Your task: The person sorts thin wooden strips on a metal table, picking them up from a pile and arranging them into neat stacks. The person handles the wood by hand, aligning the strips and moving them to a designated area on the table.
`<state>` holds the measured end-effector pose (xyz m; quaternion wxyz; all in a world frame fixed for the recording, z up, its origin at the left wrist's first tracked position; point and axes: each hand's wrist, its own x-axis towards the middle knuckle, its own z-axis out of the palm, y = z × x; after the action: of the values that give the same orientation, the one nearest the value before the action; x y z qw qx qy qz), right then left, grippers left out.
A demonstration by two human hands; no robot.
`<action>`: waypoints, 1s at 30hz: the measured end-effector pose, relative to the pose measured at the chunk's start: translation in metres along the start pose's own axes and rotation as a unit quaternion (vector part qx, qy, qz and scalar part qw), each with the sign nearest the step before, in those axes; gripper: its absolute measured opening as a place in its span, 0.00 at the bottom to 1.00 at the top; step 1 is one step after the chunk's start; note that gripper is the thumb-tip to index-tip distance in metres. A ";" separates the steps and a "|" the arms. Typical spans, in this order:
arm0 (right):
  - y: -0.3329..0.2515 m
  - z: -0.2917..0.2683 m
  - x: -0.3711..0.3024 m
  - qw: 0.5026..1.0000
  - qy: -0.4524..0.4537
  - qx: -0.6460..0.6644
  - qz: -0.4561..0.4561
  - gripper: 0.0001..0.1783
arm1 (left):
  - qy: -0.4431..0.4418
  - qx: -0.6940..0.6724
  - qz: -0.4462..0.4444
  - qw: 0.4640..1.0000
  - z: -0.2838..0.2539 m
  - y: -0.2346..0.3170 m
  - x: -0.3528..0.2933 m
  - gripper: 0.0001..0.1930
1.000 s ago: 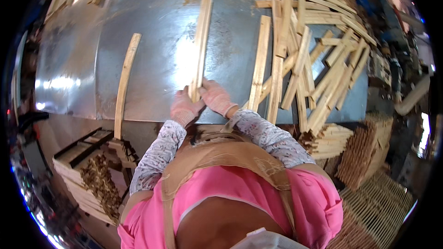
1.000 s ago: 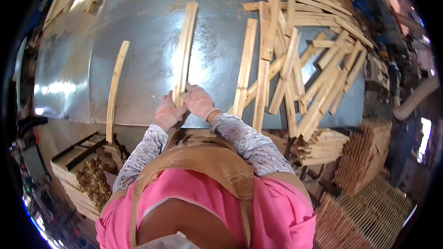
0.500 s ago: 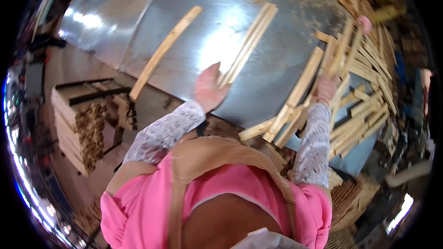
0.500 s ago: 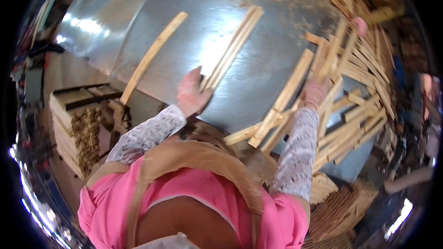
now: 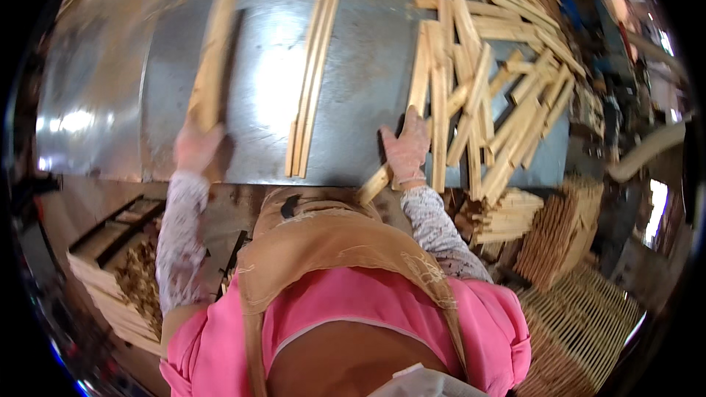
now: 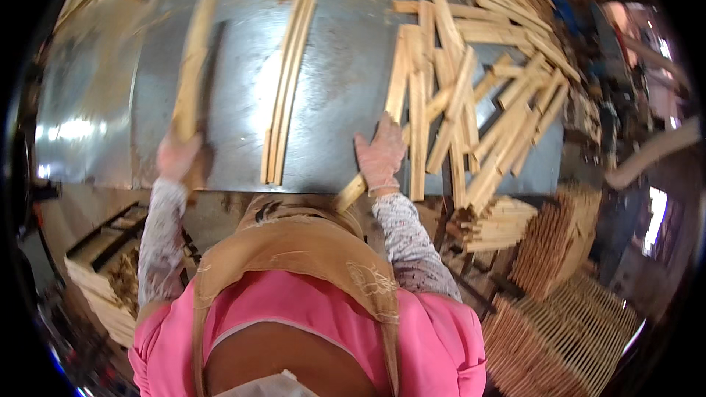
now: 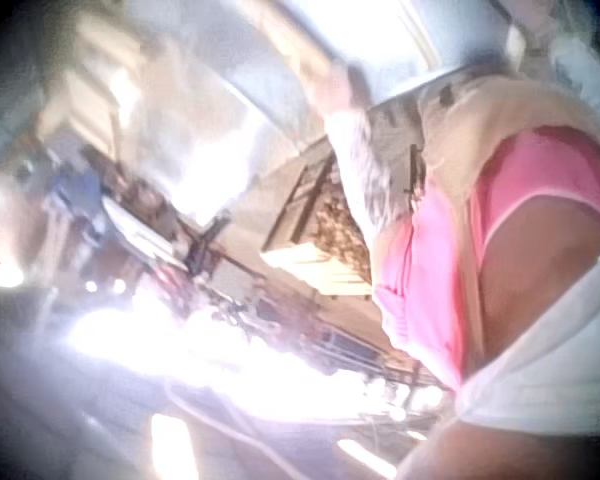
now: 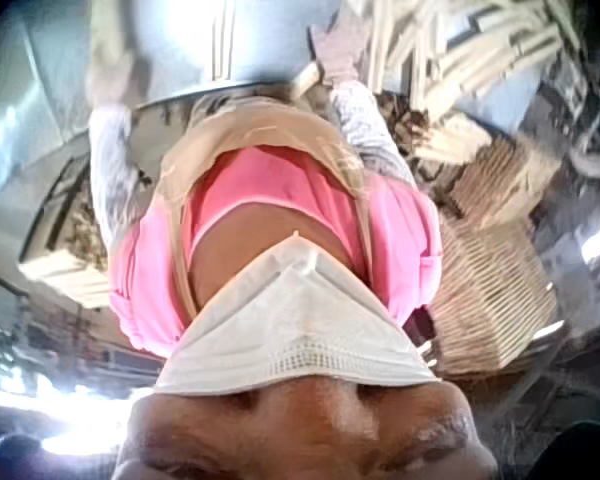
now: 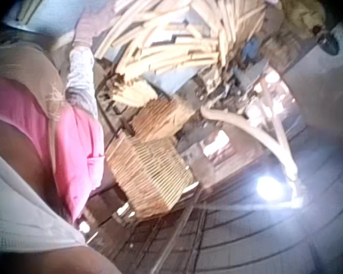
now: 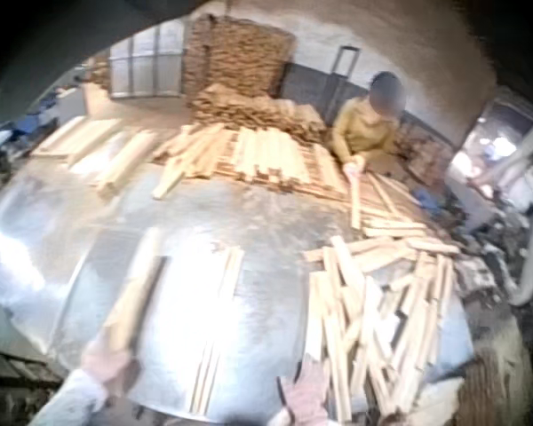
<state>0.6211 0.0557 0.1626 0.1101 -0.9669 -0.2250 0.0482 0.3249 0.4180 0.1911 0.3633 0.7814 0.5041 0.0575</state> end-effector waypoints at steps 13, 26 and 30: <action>-0.100 0.022 0.001 0.970 -0.224 0.088 -0.016 0.45 | 0.052 0.316 0.074 0.944 -0.032 -0.185 -0.028 0.45; 0.070 -0.035 0.005 0.993 0.065 -0.102 0.011 0.42 | 0.123 0.323 0.119 0.931 0.001 -0.131 -0.062 0.39; 0.110 -0.055 -0.014 0.984 -0.078 -0.048 0.155 0.40 | -0.014 0.054 0.166 0.985 0.068 -0.057 -0.053 0.46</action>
<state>0.6627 -0.0572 0.1907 0.0371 -0.9874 -0.0828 0.1295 0.2878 0.3523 0.1201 0.3129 0.8735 0.3647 0.0781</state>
